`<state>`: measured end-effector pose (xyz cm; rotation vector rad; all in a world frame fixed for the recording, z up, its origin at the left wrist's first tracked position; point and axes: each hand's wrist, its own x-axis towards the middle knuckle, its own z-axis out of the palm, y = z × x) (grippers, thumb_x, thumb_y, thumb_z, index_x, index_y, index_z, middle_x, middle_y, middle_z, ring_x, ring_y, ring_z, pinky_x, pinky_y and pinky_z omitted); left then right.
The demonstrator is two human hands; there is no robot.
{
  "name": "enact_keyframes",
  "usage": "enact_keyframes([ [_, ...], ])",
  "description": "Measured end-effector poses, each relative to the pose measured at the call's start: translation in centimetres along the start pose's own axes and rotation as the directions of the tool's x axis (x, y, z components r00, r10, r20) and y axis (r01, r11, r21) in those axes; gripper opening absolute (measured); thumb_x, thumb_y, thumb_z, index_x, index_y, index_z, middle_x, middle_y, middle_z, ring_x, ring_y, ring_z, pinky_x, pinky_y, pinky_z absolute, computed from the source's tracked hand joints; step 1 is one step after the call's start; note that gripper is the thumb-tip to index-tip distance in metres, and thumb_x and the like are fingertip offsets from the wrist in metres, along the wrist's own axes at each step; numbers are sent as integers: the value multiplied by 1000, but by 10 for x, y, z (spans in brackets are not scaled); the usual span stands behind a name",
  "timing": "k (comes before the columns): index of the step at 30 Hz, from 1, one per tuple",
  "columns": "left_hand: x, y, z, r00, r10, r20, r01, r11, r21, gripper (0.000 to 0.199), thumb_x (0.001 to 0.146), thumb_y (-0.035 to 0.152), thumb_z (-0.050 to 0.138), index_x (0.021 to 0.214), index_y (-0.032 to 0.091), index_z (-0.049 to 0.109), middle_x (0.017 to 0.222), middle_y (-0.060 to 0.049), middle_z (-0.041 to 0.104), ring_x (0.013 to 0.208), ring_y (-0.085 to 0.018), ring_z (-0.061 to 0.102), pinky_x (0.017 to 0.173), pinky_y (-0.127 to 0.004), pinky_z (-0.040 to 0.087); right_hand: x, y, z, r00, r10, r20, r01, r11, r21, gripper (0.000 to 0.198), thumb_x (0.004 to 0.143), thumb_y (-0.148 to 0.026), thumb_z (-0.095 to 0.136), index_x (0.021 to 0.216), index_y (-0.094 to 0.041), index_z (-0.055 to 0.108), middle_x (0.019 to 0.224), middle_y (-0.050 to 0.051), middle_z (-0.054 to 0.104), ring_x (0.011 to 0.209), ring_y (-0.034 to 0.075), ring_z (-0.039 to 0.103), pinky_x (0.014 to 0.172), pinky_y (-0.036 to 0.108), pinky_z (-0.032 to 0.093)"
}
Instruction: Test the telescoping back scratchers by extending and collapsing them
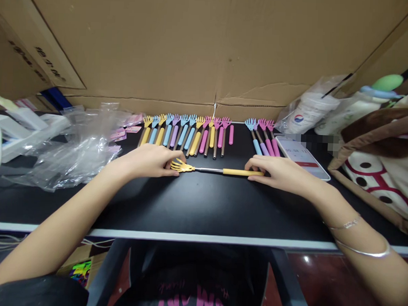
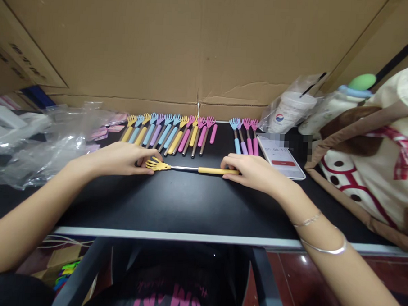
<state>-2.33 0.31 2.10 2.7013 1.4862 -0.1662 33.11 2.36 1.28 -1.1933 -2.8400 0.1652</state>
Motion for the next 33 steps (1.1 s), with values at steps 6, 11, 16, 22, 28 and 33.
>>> enact_keyframes([
  [6,1,6,-5,1000,3,13,-3,1000,11,35,86,48,56,117,32,58,81,5,70,73,-16,64,57,-23,29,0,1,1,1000,25,4,-25,1000,4,15,85,-36,54,93,-24,58,81,-1,61,68,12,54,58,23,32],
  [11,1,8,-7,1000,-5,17,5,999,35,38,85,51,57,118,32,60,75,5,69,65,-15,61,55,-23,28,-1,0,1,1000,18,-5,-18,1000,-13,15,85,-36,54,94,-24,58,82,-1,62,67,12,53,58,23,32],
  [16,2,4,-6,999,44,-25,-42,997,61,40,83,57,58,116,35,63,74,3,68,74,-17,63,57,-23,28,0,2,2,1000,-9,-14,8,1000,-19,16,87,-37,53,93,-24,58,85,1,62,70,13,54,59,23,33],
  [22,0,6,-5,995,53,-82,-48,997,66,45,80,66,56,109,33,67,68,3,66,65,-16,61,54,-23,27,0,1,1,999,-29,-13,29,999,-20,16,87,-37,53,93,-23,59,84,2,60,72,13,53,61,24,33],
  [28,2,19,-3,979,66,-191,-46,993,104,29,87,52,54,87,30,73,71,1,68,66,-14,61,52,-24,24,1,-1,-1,998,-53,-29,52,997,-50,17,87,-37,52,90,-22,59,79,2,59,70,14,52,61,25,33],
  [33,8,25,8,943,153,-297,-136,988,79,24,87,47,58,87,26,71,76,0,68,74,-15,61,55,-23,29,2,0,1,998,-57,-38,55,997,-57,16,87,-37,52,91,-23,60,80,2,60,71,15,53,61,25,32],
])
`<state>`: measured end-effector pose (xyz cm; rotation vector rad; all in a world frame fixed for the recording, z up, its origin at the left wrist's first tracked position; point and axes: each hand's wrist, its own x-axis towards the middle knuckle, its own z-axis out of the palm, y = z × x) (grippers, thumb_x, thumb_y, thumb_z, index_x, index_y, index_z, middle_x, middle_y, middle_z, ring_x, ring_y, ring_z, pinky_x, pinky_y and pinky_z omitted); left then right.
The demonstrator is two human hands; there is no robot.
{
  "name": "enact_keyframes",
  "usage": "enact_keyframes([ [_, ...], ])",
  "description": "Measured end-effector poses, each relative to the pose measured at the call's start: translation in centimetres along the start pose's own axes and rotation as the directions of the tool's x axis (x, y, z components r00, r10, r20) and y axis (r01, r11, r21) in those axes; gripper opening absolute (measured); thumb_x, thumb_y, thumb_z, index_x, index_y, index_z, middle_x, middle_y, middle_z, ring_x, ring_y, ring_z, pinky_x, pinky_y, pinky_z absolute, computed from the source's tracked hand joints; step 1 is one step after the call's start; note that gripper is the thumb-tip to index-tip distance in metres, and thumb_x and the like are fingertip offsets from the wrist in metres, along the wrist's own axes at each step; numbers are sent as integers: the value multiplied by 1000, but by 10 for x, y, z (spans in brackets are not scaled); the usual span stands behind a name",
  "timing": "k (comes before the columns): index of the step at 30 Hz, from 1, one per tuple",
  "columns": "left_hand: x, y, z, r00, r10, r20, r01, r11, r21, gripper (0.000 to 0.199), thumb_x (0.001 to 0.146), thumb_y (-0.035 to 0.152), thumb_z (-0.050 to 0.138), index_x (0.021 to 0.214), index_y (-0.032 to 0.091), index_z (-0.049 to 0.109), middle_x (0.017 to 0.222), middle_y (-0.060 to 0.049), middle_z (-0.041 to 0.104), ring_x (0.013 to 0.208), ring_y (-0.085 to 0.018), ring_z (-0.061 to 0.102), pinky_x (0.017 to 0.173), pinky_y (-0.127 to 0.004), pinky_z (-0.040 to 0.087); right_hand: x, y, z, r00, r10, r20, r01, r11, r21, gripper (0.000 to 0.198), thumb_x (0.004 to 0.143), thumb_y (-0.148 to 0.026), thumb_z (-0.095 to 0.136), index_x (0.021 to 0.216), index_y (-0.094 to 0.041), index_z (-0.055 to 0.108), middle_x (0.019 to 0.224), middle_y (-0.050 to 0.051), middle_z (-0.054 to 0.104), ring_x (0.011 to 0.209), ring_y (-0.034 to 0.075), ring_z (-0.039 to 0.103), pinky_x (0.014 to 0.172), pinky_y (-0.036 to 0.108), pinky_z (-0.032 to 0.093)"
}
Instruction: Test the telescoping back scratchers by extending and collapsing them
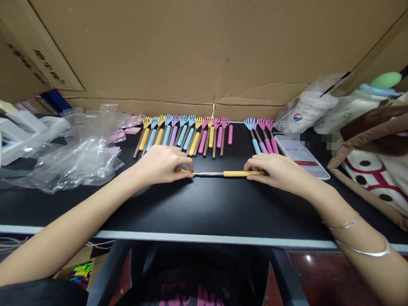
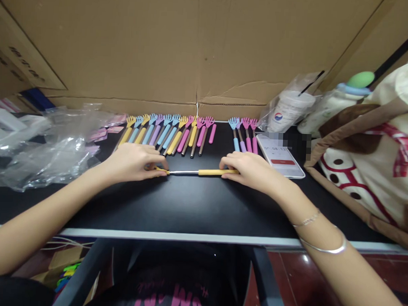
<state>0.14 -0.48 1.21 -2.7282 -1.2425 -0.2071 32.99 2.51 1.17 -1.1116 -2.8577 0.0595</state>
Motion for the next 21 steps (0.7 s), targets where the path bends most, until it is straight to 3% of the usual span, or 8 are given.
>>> enact_keyframes([
  [6,3,6,16,991,81,-104,-83,996,-16,22,91,41,53,94,23,65,90,-1,67,88,-16,59,62,-24,36,1,-2,1,1000,8,-16,-8,999,-43,17,88,-37,52,90,-22,60,79,2,60,69,14,53,61,25,31],
  [12,4,11,24,990,22,-136,-30,998,-53,17,92,35,50,90,21,61,90,0,67,86,-15,62,61,-24,36,2,-4,3,998,-15,-65,9,996,-90,18,89,-37,51,89,-21,60,80,4,61,70,15,54,62,26,33],
  [17,4,16,25,983,-70,-173,65,997,-32,18,93,35,47,99,22,58,86,1,71,76,-14,65,55,-23,33,5,-12,6,993,12,-113,-23,996,-91,19,90,-36,50,94,-21,60,84,5,64,74,16,57,66,27,37],
  [21,4,22,25,976,-71,-208,60,997,-57,21,95,38,45,99,22,58,81,3,71,72,-12,66,54,-22,32,7,-25,10,993,0,-115,-6,999,-50,22,92,-37,47,96,-21,61,85,4,68,76,16,61,65,26,37],
])
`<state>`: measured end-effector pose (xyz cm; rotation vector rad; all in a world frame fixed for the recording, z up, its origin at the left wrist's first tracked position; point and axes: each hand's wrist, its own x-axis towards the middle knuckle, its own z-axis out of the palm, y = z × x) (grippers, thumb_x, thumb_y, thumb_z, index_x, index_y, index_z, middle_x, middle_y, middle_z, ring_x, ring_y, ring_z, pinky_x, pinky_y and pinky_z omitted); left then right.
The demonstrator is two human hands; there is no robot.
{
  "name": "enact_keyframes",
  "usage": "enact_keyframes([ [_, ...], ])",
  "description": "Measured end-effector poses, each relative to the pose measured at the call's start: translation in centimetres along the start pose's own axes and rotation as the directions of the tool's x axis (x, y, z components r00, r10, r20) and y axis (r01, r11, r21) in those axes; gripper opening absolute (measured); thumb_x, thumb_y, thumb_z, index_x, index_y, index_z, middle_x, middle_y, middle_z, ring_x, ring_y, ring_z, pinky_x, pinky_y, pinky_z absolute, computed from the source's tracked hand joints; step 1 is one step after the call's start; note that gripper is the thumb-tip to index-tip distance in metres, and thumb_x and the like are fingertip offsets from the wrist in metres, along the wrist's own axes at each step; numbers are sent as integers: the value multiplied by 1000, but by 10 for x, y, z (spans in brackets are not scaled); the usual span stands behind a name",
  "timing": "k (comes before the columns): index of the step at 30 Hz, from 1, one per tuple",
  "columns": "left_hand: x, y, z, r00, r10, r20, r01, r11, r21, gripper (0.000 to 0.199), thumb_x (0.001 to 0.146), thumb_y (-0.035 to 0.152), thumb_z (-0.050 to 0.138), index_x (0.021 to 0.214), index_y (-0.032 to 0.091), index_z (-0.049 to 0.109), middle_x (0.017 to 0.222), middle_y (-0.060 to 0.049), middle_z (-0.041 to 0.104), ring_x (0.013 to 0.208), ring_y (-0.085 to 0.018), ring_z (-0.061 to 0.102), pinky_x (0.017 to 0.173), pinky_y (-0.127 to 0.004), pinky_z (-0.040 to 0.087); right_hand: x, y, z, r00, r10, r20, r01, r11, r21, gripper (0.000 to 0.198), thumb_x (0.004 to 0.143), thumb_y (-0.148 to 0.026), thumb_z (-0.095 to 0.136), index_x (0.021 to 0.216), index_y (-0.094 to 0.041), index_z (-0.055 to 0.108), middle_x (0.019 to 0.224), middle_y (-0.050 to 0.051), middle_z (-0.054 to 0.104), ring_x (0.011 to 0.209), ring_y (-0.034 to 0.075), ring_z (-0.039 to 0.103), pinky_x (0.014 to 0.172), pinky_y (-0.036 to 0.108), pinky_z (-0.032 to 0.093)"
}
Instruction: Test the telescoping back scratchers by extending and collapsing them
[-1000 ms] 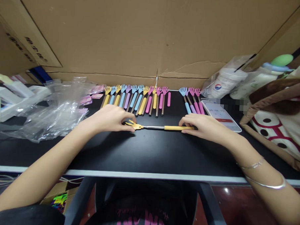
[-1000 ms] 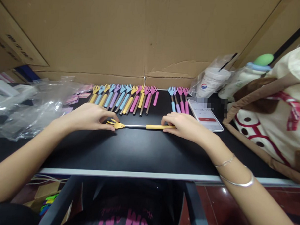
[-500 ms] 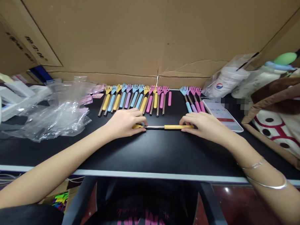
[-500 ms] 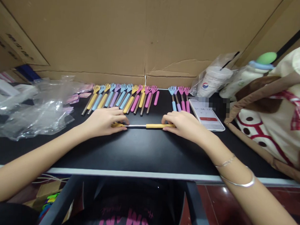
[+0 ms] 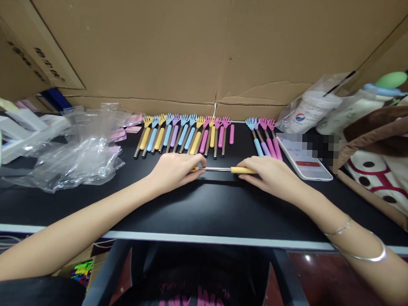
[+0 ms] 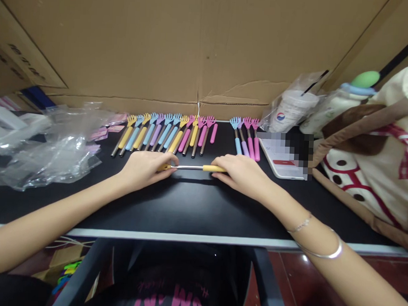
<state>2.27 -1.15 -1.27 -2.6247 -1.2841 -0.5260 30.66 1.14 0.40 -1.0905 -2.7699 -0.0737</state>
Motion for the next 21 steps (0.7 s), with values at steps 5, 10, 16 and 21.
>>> enact_keyframes([
  [5,0,1,0,999,32,-40,-32,999,-14,19,94,37,48,101,24,60,83,4,73,72,-12,67,53,-22,32,0,-7,1,999,48,25,-50,996,68,29,94,-44,43,107,-25,60,80,-1,71,60,12,60,55,23,33],
  [10,0,0,-2,999,34,-28,-35,999,-39,21,94,38,47,103,25,62,86,4,73,74,-11,67,54,-21,33,0,-7,-2,999,30,16,-32,996,84,29,95,-44,42,108,-26,61,82,-2,72,62,11,62,55,21,34],
  [16,0,1,-2,1000,21,-11,-22,998,-61,26,95,41,45,103,25,63,85,3,73,73,-11,67,54,-21,33,-1,-7,1,1000,15,-13,-15,998,65,31,95,-44,42,108,-25,63,87,0,73,68,12,65,56,23,36],
  [21,-2,6,1,1000,21,-19,-22,999,-41,26,96,40,43,104,25,63,89,3,73,76,-11,67,55,-21,35,1,-13,6,997,5,-80,-7,1000,-18,32,95,-44,42,107,-24,63,97,2,73,78,14,67,58,24,37],
])
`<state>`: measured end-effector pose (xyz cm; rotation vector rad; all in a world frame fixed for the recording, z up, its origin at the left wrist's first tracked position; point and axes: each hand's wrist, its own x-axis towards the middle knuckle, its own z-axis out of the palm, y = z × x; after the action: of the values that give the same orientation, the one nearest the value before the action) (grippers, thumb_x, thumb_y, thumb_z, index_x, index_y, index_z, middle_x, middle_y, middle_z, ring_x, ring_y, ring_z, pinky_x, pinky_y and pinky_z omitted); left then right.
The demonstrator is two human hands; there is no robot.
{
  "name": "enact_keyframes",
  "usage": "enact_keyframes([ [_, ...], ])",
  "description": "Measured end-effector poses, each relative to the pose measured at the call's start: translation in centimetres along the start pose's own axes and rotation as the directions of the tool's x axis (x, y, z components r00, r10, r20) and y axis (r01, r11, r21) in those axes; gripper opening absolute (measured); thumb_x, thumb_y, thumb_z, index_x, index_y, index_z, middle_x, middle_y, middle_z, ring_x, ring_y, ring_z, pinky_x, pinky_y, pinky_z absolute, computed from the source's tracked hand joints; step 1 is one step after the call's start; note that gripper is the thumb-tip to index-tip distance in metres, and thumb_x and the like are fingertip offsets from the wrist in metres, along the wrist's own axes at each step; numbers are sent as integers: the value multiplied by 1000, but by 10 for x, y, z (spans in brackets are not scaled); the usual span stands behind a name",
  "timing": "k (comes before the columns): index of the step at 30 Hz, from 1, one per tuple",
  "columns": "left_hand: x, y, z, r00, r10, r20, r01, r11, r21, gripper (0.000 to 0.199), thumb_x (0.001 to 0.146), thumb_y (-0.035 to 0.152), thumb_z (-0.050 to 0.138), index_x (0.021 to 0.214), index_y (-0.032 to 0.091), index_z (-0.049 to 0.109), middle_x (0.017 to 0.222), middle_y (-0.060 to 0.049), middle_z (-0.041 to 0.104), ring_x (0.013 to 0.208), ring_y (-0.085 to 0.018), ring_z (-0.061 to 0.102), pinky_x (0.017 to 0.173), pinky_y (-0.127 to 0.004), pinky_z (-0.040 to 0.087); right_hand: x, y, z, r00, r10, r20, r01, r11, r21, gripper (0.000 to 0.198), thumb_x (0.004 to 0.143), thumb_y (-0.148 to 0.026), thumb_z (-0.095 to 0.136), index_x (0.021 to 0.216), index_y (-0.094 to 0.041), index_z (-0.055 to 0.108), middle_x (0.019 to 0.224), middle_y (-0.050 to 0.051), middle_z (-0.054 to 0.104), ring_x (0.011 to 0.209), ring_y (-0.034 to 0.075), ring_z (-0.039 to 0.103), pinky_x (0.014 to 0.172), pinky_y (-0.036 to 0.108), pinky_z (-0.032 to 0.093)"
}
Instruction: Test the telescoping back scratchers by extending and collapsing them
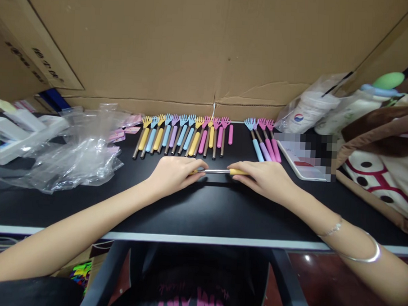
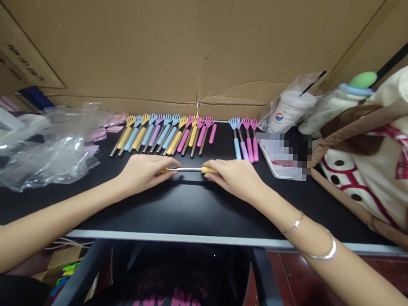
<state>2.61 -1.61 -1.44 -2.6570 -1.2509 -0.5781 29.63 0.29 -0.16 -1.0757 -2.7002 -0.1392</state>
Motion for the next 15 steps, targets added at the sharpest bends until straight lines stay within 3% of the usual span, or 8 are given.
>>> enact_keyframes([
  [4,-2,5,2,1000,16,-16,-15,999,47,28,97,40,41,102,25,64,88,2,73,77,-13,68,55,-23,35,0,-8,2,998,-44,-42,42,998,-51,33,96,-41,42,114,-21,62,98,4,72,81,14,67,57,24,36],
  [8,-1,7,-1,999,47,-12,-46,997,69,29,98,39,41,103,25,66,86,1,73,75,-13,68,53,-23,33,0,-13,0,997,-47,-65,39,993,-115,36,97,-41,39,117,-25,64,87,1,72,70,13,65,51,25,29],
  [15,3,4,-16,998,67,-21,-65,995,69,31,97,42,41,102,25,67,89,1,74,75,-14,68,53,-23,33,-1,-14,-11,994,-37,-105,18,985,-174,35,97,-41,38,109,-27,68,81,-1,72,63,11,63,49,27,23],
])
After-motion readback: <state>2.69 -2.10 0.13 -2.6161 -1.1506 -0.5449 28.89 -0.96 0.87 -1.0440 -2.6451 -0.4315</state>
